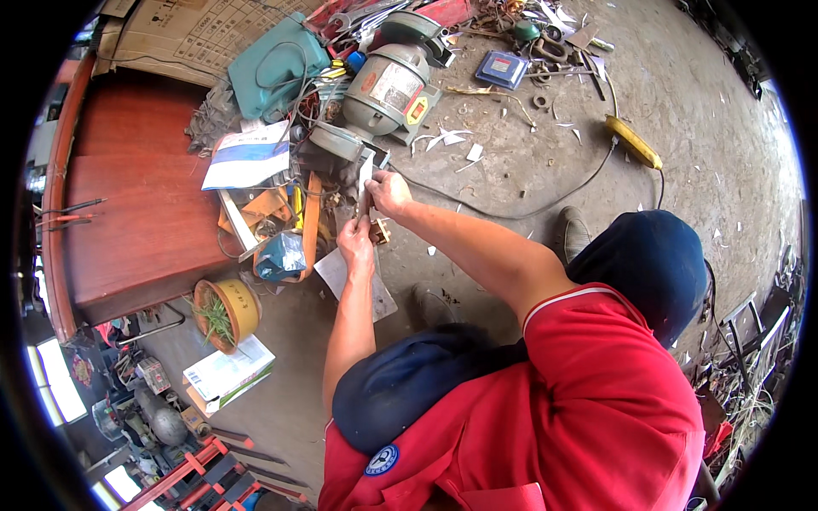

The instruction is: The person sharpens a metal blade using a bench grinder. They hold the blade with both hands and repeatedly press it against the rotating grinding wheel, adjusting the angle and position to sharpen different sections.

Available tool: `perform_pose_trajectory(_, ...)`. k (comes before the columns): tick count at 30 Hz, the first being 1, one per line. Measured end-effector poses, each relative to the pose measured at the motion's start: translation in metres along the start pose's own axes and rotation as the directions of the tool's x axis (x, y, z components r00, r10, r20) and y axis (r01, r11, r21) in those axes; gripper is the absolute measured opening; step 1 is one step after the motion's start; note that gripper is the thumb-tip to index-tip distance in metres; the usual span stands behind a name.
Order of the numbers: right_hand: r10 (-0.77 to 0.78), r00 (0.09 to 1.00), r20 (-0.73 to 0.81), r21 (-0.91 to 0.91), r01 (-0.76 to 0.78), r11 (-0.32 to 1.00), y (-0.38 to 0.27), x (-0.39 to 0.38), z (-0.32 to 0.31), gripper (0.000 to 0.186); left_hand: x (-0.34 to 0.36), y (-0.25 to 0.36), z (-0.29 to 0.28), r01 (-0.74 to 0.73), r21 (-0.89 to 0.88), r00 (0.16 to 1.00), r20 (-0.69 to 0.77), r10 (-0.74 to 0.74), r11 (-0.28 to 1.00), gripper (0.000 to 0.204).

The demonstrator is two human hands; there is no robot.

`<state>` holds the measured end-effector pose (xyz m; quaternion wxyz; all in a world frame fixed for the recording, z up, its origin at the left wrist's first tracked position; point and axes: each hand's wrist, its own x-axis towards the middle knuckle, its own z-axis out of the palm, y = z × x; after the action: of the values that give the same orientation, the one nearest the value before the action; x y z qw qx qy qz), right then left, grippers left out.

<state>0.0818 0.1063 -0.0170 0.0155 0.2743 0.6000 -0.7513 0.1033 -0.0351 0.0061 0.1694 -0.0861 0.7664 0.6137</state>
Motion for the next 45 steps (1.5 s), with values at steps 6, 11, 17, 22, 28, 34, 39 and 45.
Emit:
perform_pose_trajectory(6, 0.013, 1.0, -0.029, 0.043, -0.012, 0.999, -0.001, 0.0, -0.002, 0.024, 0.003, 0.001, 0.001, -0.015, 0.049, 1.0, 0.003, 0.015, 0.999, 0.021)
perform_pose_trajectory(11, -0.009, 0.998, -0.057, 0.028, 0.011, 1.0, -0.001, 0.005, -0.006, 0.026, 0.005, 0.008, 0.006, -0.033, 0.117, 0.999, 0.012, 0.032, 0.993, 0.021)
perform_pose_trajectory(17, 0.003, 0.998, -0.067, 0.062, 0.002, 0.998, -0.006, 0.01, -0.006, 0.026, 0.017, 0.006, 0.004, -0.018, 0.136, 1.0, 0.02, 0.016, 0.991, 0.022)
perform_pose_trajectory(22, 0.039, 0.996, -0.078, 0.076, -0.033, 0.997, -0.01, 0.011, -0.012, 0.026, 0.017, 0.016, 0.011, -0.025, 0.168, 0.999, 0.026, 0.021, 0.985, 0.021)
perform_pose_trajectory(28, 0.075, 0.99, -0.122, 0.137, -0.058, 0.989, -0.015, 0.015, -0.009, 0.025, 0.03, 0.018, 0.006, -0.037, 0.235, 0.999, 0.031, 0.031, 0.971, 0.019)
perform_pose_trajectory(34, 0.108, 0.989, -0.096, 0.159, -0.092, 0.983, -0.021, 0.02, -0.017, 0.024, 0.04, 0.029, 0.009, -0.049, 0.314, 0.998, 0.062, 0.031, 0.948, 0.022)
perform_pose_trajectory(39, 0.15, 0.985, -0.081, 0.199, -0.132, 0.971, -0.029, 0.021, -0.024, 0.024, 0.042, 0.043, 0.015, 0.007, 0.301, 0.997, 0.077, -0.032, 0.954, 0.02)
perform_pose_trajectory(45, 0.192, 0.978, -0.085, 0.199, -0.173, 0.965, -0.031, 0.025, -0.025, 0.022, 0.054, 0.042, 0.01, 0.042, 0.324, 0.991, 0.11, -0.082, 0.945, 0.019)
